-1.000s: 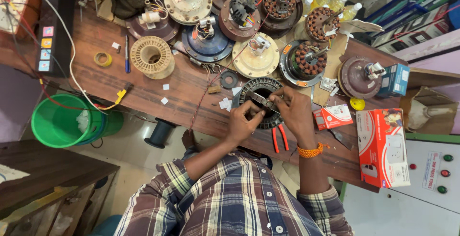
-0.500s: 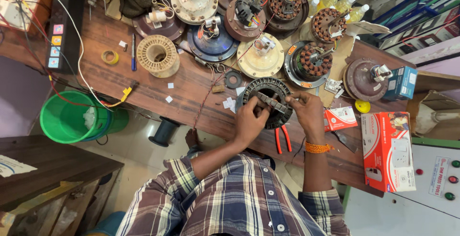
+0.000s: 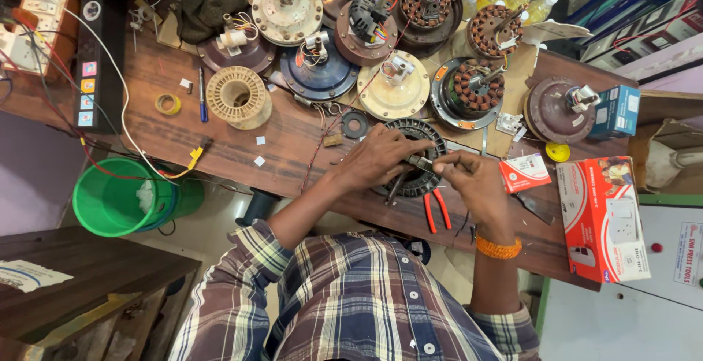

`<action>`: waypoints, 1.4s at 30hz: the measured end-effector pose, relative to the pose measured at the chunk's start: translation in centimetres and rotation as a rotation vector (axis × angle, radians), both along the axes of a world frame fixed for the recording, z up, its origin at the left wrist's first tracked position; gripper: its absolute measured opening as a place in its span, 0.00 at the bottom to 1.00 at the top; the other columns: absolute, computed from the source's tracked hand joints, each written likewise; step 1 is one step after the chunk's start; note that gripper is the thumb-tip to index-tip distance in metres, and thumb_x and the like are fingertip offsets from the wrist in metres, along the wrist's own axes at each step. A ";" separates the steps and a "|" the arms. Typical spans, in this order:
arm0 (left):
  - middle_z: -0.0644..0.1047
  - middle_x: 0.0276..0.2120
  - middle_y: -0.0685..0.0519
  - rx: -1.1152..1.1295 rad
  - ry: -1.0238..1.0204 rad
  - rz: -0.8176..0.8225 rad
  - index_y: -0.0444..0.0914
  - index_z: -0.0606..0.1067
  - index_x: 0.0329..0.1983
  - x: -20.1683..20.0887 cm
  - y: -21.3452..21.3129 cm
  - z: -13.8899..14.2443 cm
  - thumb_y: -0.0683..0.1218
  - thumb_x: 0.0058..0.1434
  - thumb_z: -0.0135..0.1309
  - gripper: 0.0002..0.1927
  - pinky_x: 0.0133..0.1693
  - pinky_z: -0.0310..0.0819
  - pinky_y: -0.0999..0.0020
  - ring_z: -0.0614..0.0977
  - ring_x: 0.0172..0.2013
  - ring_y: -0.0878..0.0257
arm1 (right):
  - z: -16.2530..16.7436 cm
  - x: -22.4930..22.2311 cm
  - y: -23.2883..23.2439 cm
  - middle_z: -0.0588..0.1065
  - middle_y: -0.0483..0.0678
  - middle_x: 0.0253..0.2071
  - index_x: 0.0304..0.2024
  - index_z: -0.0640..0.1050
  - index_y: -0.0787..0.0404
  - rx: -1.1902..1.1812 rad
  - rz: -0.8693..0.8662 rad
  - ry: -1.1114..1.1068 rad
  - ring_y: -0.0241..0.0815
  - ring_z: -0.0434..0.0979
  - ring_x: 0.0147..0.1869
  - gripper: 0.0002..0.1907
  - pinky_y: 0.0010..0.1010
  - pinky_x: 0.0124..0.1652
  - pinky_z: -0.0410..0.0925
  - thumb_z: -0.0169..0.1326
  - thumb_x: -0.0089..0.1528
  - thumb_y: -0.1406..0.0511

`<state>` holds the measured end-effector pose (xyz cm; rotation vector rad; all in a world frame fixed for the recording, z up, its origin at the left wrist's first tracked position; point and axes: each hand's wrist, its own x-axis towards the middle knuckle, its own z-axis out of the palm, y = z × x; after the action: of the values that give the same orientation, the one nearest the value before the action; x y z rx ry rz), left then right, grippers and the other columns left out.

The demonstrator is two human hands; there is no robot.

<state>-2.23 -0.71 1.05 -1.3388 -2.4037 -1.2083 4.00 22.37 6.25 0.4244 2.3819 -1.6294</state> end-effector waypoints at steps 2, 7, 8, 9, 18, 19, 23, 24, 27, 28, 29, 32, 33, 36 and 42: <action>0.80 0.45 0.59 0.067 0.009 -0.012 0.46 0.72 0.62 0.2 -0.2 0.3 0.42 0.54 0.66 0.31 0.50 0.66 0.59 0.78 0.45 0.60 | 0.0 1.0 -1.0 0.59 0.34 0.20 0.38 0.84 0.64 0.100 0.029 0.054 0.27 0.52 0.24 0.06 0.26 0.25 0.48 0.63 0.60 0.67; 0.80 0.47 0.60 0.103 -0.059 -0.033 0.44 0.75 0.57 0.0 -0.3 0.1 0.41 0.53 0.66 0.27 0.50 0.66 0.60 0.77 0.45 0.59 | -0.9 3.2 -3.1 0.60 0.43 0.17 0.38 0.82 0.62 0.403 0.108 0.223 0.32 0.55 0.22 0.06 0.31 0.23 0.53 0.63 0.60 0.67; 0.80 0.48 0.61 0.098 -0.065 -0.038 0.45 0.75 0.57 -0.1 -0.3 -0.1 0.42 0.54 0.66 0.26 0.51 0.67 0.61 0.77 0.46 0.60 | -1.2 3.6 -3.6 0.61 0.46 0.17 0.39 0.81 0.63 0.430 0.106 0.244 0.34 0.55 0.22 0.05 0.32 0.24 0.53 0.62 0.60 0.68; 0.79 0.49 0.61 0.094 -0.072 -0.044 0.46 0.75 0.58 0.0 -0.4 -0.4 0.43 0.56 0.65 0.25 0.52 0.67 0.61 0.76 0.47 0.60 | -1.5 3.9 -4.2 0.61 0.48 0.17 0.39 0.81 0.63 0.457 0.102 0.264 0.35 0.56 0.22 0.05 0.33 0.24 0.53 0.61 0.61 0.69; 0.75 0.54 0.57 0.201 0.566 0.142 0.48 0.78 0.49 3.0 -0.6 -5.3 0.47 0.57 0.62 0.16 0.52 0.70 0.57 0.75 0.52 0.61 | -2.4 5.7 -5.2 0.74 0.50 0.23 0.39 0.82 0.62 0.342 0.166 0.394 0.33 0.63 0.22 0.07 0.29 0.24 0.59 0.62 0.58 0.68; 0.76 0.47 0.57 0.169 0.463 0.119 0.45 0.79 0.47 3.2 -0.4 -5.7 0.47 0.59 0.64 0.13 0.47 0.70 0.58 0.77 0.46 0.61 | -2.0 5.8 -4.9 0.75 0.49 0.24 0.39 0.82 0.61 0.325 0.183 0.401 0.33 0.63 0.22 0.07 0.29 0.24 0.59 0.62 0.58 0.68; 0.79 0.30 0.54 0.238 0.129 0.147 0.40 0.79 0.38 4.6 0.7 -6.5 0.45 0.62 0.66 0.07 0.34 0.71 0.63 0.81 0.29 0.60 | 0.3 5.9 -2.7 0.67 0.53 0.18 0.41 0.84 0.60 0.391 0.218 0.192 0.36 0.59 0.22 0.08 0.32 0.24 0.57 0.63 0.59 0.67; 0.80 0.28 0.54 0.301 0.068 0.181 0.40 0.78 0.35 4.9 1.0 -6.5 0.45 0.61 0.65 0.06 0.32 0.72 0.64 0.81 0.26 0.60 | 1.0 5.3 -2.3 0.66 0.53 0.18 0.41 0.84 0.60 0.435 0.222 0.205 0.36 0.59 0.21 0.08 0.33 0.24 0.57 0.63 0.59 0.67; 0.78 0.22 0.51 0.419 -0.132 0.282 0.38 0.78 0.33 5.9 1.7 -6.2 0.44 0.61 0.65 0.07 0.27 0.70 0.65 0.80 0.23 0.60 | 2.0 2.7 -2.4 0.67 0.50 0.20 0.39 0.82 0.62 0.504 0.278 0.366 0.35 0.60 0.22 0.07 0.32 0.25 0.57 0.63 0.60 0.66; 0.78 0.22 0.52 0.460 -0.214 0.321 0.38 0.78 0.33 6.3 1.9 -6.0 0.44 0.61 0.64 0.07 0.25 0.70 0.66 0.80 0.22 0.62 | 2.2 1.7 -2.7 0.69 0.49 0.22 0.38 0.81 0.63 0.516 0.304 0.440 0.34 0.60 0.23 0.07 0.31 0.26 0.57 0.63 0.61 0.66; 0.78 0.22 0.52 0.501 -0.295 0.362 0.37 0.77 0.33 6.7 2.1 -5.7 0.44 0.62 0.64 0.07 0.24 0.70 0.68 0.80 0.21 0.63 | 2.3 0.8 -3.0 0.68 0.49 0.21 0.38 0.81 0.63 0.524 0.288 0.411 0.35 0.60 0.22 0.07 0.32 0.25 0.57 0.63 0.61 0.66; 0.78 0.19 0.53 0.538 -0.464 0.467 0.36 0.76 0.31 7.4 2.5 -5.1 0.43 0.62 0.62 0.08 0.23 0.69 0.69 0.79 0.19 0.66 | 2.2 -1.5 -4.0 0.65 0.48 0.17 0.38 0.81 0.63 0.502 0.231 0.330 0.35 0.58 0.20 0.07 0.33 0.24 0.56 0.63 0.61 0.66; 0.77 0.18 0.53 0.537 -0.507 0.503 0.35 0.76 0.30 7.5 2.5 -4.9 0.42 0.63 0.62 0.08 0.23 0.68 0.69 0.78 0.19 0.67 | 2.0 -2.0 -4.1 0.65 0.46 0.17 0.39 0.81 0.63 0.467 0.207 0.303 0.34 0.58 0.21 0.07 0.33 0.24 0.56 0.62 0.61 0.66; 0.78 0.20 0.51 0.543 -0.523 0.571 0.36 0.76 0.31 7.7 2.9 -4.4 0.43 0.60 0.62 0.07 0.23 0.69 0.67 0.79 0.19 0.63 | 0.7 -3.4 -3.9 0.62 0.45 0.16 0.39 0.82 0.63 0.428 0.183 0.244 0.33 0.55 0.22 0.06 0.33 0.24 0.54 0.63 0.61 0.66; 0.81 0.24 0.47 0.370 -0.655 0.675 0.36 0.75 0.33 6.3 4.3 -3.6 0.48 0.57 0.60 0.10 0.29 0.76 0.57 0.85 0.26 0.51 | -2.9 -4.0 -1.1 0.59 0.37 0.18 0.37 0.82 0.65 0.322 0.093 0.130 0.29 0.54 0.24 0.08 0.29 0.24 0.51 0.64 0.61 0.66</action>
<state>4.04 3.55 -2.58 0.0223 -2.4609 -1.8944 -0.01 21.23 3.39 0.2622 2.7276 -1.2719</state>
